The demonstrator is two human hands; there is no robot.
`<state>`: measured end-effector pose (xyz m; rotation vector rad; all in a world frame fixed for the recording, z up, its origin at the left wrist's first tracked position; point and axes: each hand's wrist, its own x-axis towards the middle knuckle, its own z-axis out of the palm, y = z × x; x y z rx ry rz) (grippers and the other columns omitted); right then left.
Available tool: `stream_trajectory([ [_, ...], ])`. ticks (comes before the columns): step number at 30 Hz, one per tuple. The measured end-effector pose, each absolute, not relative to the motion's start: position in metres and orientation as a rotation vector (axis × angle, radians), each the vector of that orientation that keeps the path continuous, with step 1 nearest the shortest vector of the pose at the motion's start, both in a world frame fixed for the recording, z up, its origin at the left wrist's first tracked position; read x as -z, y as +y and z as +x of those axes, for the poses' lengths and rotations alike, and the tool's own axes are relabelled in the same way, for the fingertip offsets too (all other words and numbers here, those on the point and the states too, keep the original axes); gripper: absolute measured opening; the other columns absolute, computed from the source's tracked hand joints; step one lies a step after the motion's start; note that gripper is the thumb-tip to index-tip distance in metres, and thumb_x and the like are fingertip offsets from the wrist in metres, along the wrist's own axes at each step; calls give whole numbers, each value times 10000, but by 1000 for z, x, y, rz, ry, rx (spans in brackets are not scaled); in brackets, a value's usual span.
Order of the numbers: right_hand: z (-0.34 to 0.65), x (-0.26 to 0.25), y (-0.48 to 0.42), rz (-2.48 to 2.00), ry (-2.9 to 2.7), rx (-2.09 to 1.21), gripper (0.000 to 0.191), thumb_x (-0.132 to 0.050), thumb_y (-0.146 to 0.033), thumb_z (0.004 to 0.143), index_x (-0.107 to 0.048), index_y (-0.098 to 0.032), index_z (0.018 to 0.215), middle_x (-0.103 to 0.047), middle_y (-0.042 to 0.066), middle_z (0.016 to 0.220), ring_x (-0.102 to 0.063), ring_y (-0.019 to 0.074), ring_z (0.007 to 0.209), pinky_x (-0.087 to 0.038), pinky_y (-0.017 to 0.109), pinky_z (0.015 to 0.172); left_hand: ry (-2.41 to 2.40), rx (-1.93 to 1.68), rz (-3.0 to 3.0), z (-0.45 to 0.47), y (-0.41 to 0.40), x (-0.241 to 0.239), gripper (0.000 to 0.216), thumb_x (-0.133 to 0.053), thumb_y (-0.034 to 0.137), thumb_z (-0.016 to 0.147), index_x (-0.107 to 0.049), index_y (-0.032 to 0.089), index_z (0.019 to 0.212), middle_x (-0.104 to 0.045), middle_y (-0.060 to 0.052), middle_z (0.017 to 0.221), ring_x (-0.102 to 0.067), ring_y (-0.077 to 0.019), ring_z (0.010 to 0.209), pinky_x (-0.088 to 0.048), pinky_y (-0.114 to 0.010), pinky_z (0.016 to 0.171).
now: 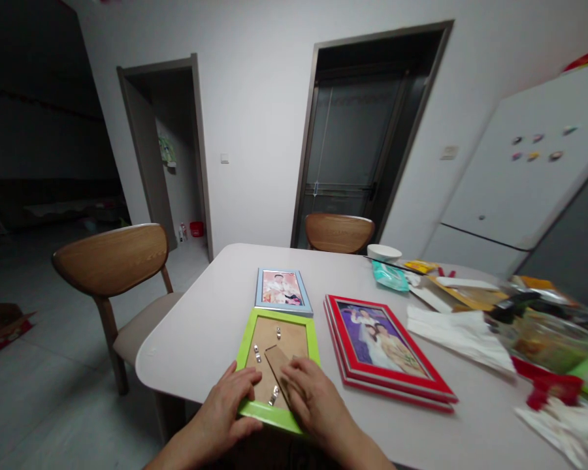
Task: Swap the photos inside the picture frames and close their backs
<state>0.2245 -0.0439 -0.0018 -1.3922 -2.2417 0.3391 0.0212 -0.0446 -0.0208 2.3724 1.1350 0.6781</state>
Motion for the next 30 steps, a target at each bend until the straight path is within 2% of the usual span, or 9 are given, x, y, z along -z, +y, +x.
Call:
stream_trajectory([
  [6, 244, 12, -9, -1788, -2144, -199, 240, -400, -204, 752, -635, -168, 721, -563, 65, 763, -520, 167, 759, -383, 255, 685, 1104, -742, 2414, 20, -41, 30, 503, -643, 232, 626, -439, 191, 1084, -527, -90, 1139, -435, -226, 1102, -194, -502, 992],
  [14, 243, 10, 3, -1826, -2150, -95, 206, -397, -157, 714, -598, -146, 667, -525, 65, 763, -499, 134, 695, -356, 215, 625, 1126, -701, 2414, 22, -42, 25, 507, -663, 235, 612, -463, 186, 1075, -539, -92, 1124, -445, -234, 1094, -207, -501, 992],
  [21, 250, 10, 2, -1798, -2185, -136, 163, -424, -139, 639, -581, -142, 680, -505, 51, 777, -489, 136, 715, -363, 220, 660, 1125, -719, 2369, 23, -46, 24, 437, -675, 231, 597, -504, 178, 995, -536, -88, 1132, -440, -224, 1097, -196, -486, 998],
  [25, 247, 5, 5, -1801, -2170, -122, 208, -429, -166, 667, -616, -152, 757, -547, 64, 805, -507, 155, 762, -361, 239, 691, 1113, -675, 2364, 23, -48, 18, 358, -675, 237, 599, -522, 173, 916, -529, -87, 1144, -431, -218, 1105, -187, -480, 1002],
  [28, 238, -1, 15, -1724, -2145, -114, 280, -413, -203, 719, -612, -152, 910, -590, 87, 863, -517, 171, 819, -350, 252, 722, 1108, -641, 2375, 22, -48, 17, 389, -669, 236, 609, -504, 163, 954, -520, -103, 1151, -422, -222, 1112, -181, -488, 1003],
  [30, 230, -2, 25, -1662, -2154, -169, 279, -400, -218, 743, -625, -154, 895, -615, 86, 850, -528, 166, 805, -346, 244, 710, 1111, -645, 2379, 22, -47, 19, 427, -662, 233, 616, -482, 168, 998, -512, -103, 1160, -416, -225, 1118, -181, -499, 999],
])
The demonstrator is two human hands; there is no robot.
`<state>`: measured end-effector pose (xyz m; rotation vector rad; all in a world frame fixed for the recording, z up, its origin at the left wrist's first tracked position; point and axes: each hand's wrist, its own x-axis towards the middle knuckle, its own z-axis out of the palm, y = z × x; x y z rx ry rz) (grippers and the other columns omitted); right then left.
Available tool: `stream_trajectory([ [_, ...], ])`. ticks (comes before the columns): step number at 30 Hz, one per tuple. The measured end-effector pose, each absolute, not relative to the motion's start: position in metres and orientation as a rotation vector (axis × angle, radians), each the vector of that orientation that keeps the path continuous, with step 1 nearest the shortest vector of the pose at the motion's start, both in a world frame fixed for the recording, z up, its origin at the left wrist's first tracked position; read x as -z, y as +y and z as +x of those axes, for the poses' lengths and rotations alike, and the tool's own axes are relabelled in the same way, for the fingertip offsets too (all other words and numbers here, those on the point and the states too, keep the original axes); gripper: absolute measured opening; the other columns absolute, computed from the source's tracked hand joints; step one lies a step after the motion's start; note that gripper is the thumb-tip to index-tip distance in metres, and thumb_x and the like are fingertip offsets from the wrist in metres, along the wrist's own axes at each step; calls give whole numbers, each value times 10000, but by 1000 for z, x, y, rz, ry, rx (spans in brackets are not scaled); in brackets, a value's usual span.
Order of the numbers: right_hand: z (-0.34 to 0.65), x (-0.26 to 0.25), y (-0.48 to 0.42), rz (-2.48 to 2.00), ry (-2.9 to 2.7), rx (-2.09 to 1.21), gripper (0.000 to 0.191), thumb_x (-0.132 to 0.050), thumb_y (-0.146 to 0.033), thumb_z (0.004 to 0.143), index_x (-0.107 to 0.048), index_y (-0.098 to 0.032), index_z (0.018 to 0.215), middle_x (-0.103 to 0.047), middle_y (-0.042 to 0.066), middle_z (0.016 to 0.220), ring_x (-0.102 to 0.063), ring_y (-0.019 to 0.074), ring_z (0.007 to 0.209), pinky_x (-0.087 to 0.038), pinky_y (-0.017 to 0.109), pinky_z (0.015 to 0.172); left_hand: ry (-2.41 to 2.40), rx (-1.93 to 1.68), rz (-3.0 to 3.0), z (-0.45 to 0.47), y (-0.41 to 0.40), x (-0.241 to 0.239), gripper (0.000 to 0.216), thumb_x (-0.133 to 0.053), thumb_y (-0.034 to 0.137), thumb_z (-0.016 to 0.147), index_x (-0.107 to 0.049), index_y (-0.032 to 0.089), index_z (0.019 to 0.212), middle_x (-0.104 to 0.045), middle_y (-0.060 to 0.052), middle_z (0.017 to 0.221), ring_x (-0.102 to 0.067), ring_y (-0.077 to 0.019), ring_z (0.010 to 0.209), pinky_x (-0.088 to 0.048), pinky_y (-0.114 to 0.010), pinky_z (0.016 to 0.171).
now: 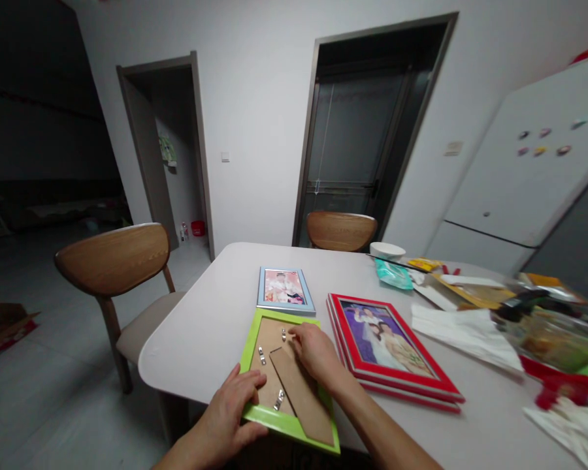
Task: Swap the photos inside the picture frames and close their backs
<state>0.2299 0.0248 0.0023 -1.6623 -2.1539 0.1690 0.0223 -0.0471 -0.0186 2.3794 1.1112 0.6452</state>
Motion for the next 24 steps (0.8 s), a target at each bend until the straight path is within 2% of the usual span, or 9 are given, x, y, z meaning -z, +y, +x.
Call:
stream_trajectory([
  [4, 214, 3, 45, -1620, -2201, -271, 194, -464, -221, 701, -654, -184, 693, -644, 34, 706, -543, 139, 690, -339, 208, 626, 1092, -665, 2378, 23, -46, 22, 404, -661, 236, 612, -487, 184, 972, -511, -91, 1162, -416, -226, 1118, -188, -508, 993],
  [7, 205, 11, 59, -1649, -2176, -290, 169, -488, -217, 677, -648, -181, 635, -646, 23, 669, -543, 126, 640, -327, 199, 579, 1090, -661, 2383, 23, -46, 22, 431, -666, 232, 605, -478, 173, 988, -512, -108, 1158, -417, -234, 1118, -192, -511, 989],
  [13, 203, 22, 87, -1837, -2000, -246, 158, -509, -230, 665, -637, -155, 717, -647, 56, 708, -543, 141, 639, -314, 218, 548, 1069, -687, 2405, 23, -47, 22, 475, -665, 224, 603, -458, 155, 1025, -517, -124, 1150, -423, -241, 1112, -195, -516, 987],
  [20, 211, 22, 102, -1978, -1905, -283, 147, -593, -279, 616, -606, -142, 669, -619, 39, 639, -505, 115, 540, -280, 211, 471, 1093, -683, 2367, 23, -52, 22, 429, -678, 232, 591, -486, 156, 967, -524, -119, 1142, -427, -230, 1107, -194, -489, 996],
  [24, 209, 20, 99, -1988, -1859, -233, 263, -598, -301, 620, -596, -130, 820, -636, 84, 776, -546, 153, 644, -309, 221, 510, 1092, -671, 2376, 24, -52, 19, 488, -679, 219, 581, -468, 156, 1016, -529, -120, 1134, -424, -233, 1109, -195, -494, 994],
])
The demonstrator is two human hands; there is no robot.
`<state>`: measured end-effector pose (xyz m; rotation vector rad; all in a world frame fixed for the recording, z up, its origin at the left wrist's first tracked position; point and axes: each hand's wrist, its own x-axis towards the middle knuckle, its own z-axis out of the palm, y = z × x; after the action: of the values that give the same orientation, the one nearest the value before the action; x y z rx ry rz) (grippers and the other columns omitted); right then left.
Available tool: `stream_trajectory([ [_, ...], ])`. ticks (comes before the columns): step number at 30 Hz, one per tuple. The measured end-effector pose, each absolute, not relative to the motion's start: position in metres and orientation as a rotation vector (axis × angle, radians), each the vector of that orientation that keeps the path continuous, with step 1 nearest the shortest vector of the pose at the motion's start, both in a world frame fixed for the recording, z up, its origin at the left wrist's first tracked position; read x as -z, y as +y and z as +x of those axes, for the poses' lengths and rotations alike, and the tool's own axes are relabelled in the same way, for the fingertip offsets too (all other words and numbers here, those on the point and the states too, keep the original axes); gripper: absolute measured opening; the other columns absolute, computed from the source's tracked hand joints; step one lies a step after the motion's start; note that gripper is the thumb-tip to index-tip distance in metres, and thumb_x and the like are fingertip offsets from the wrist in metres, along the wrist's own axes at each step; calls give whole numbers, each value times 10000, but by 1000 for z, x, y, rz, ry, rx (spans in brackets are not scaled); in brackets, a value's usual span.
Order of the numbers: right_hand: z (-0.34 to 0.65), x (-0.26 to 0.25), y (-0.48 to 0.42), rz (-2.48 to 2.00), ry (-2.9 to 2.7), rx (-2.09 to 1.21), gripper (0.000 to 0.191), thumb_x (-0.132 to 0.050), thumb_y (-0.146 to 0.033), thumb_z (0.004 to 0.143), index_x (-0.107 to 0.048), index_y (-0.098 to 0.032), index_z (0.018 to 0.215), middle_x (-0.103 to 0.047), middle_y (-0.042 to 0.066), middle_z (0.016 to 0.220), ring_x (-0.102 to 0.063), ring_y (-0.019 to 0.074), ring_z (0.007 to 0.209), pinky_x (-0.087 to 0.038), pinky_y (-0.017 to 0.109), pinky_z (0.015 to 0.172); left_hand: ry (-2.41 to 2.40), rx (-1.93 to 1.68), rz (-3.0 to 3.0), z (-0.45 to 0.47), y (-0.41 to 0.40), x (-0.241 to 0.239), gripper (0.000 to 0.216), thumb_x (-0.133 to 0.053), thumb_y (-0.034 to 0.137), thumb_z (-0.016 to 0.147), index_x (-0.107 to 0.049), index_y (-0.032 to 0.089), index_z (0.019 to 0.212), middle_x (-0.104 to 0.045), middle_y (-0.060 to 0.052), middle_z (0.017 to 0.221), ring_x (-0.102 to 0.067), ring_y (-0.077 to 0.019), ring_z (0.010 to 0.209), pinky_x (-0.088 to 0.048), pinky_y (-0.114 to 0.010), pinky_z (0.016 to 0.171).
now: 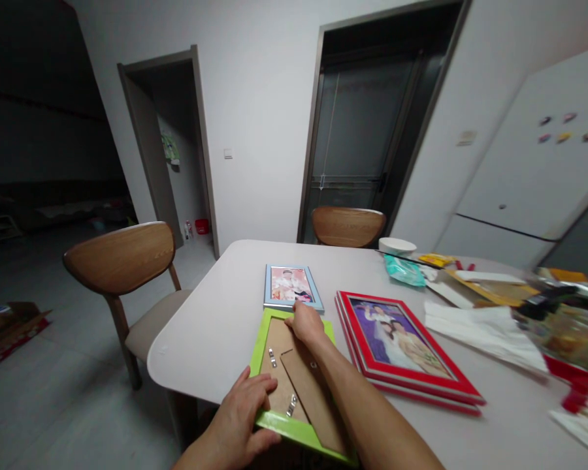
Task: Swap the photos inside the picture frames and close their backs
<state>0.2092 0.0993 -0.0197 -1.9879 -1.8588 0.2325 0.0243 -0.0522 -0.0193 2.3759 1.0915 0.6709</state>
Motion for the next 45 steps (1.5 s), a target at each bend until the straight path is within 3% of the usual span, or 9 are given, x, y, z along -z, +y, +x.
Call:
stream_trajectory([
  [6, 210, 9, 75, -1892, -1884, -134, 377, -469, -403, 727, -561, -120, 959, -634, 123, 867, -570, 194, 750, -350, 250, 595, 1089, -644, 2375, 26, -50, 17, 506, -688, 222, 553, -476, 168, 1010, -529, -121, 1134, -453, -247, 1080, -216, -515, 977],
  [12, 189, 7, 31, -1664, -2176, -251, 204, -481, -283, 708, -642, -186, 629, -639, 24, 632, -551, 122, 592, -329, 203, 534, 1117, -664, 2368, 27, -52, 18, 510, -676, 226, 576, -467, 138, 1033, -522, -140, 1138, -437, -244, 1096, -210, -495, 986],
  [19, 173, 10, 15, -1548, -2274, -246, 211, -457, -231, 732, -658, -189, 687, -625, 39, 689, -537, 126, 677, -339, 209, 617, 1099, -670, 2369, 27, -51, 18, 509, -674, 231, 591, -460, 136, 1043, -533, -128, 1123, -449, -225, 1082, -204, -482, 994],
  [27, 170, 6, 11, -1459, -2330, -282, 233, -455, -207, 726, -629, -172, 575, -575, 27, 622, -505, 114, 618, -345, 208, 593, 1114, -617, 2396, 27, -51, 16, 457, -652, 219, 603, -478, 153, 1020, -526, -115, 1140, -433, -230, 1100, -193, -489, 994],
  [32, 195, -3, 9, -1441, -1888, -429, 277, -436, -305, 748, -617, -171, 909, -617, 72, 862, -538, 160, 760, -393, 264, 714, 1122, -470, 2521, 41, -48, 21, 435, -700, 257, 530, -521, 159, 914, -457, -136, 1219, -370, -279, 1150, -178, -508, 986],
  [39, 262, -6, -17, -1428, -1118, -826, 298, -457, -390, 698, -581, -192, 883, -604, 77, 890, -546, 199, 812, -421, 307, 708, 1076, -708, 2388, 44, -47, 1, 276, -566, 132, 618, -506, 176, 884, -507, -122, 1174, -434, -262, 1101, -261, -467, 964],
  [42, 246, 0, -38, -1342, -876, -1116, 342, -395, -435, 721, -553, -176, 878, -609, 83, 819, -570, 183, 688, -444, 315, 606, 1029, -1034, 2011, 51, -51, -27, 96, -500, 209, 713, -489, 195, 807, -495, -107, 1182, -454, -245, 1082, -358, -398, 904],
  [45, 203, 4, -51, -1235, -803, -1351, 414, -374, -484, 734, -547, -152, 911, -625, 70, 716, -586, 174, 581, -459, 330, 542, 924, -1186, 1608, 68, -58, -45, 195, -485, 346, 751, -482, 183, 858, -547, -97, 1100, -512, -244, 1009, -435, -351, 815],
])
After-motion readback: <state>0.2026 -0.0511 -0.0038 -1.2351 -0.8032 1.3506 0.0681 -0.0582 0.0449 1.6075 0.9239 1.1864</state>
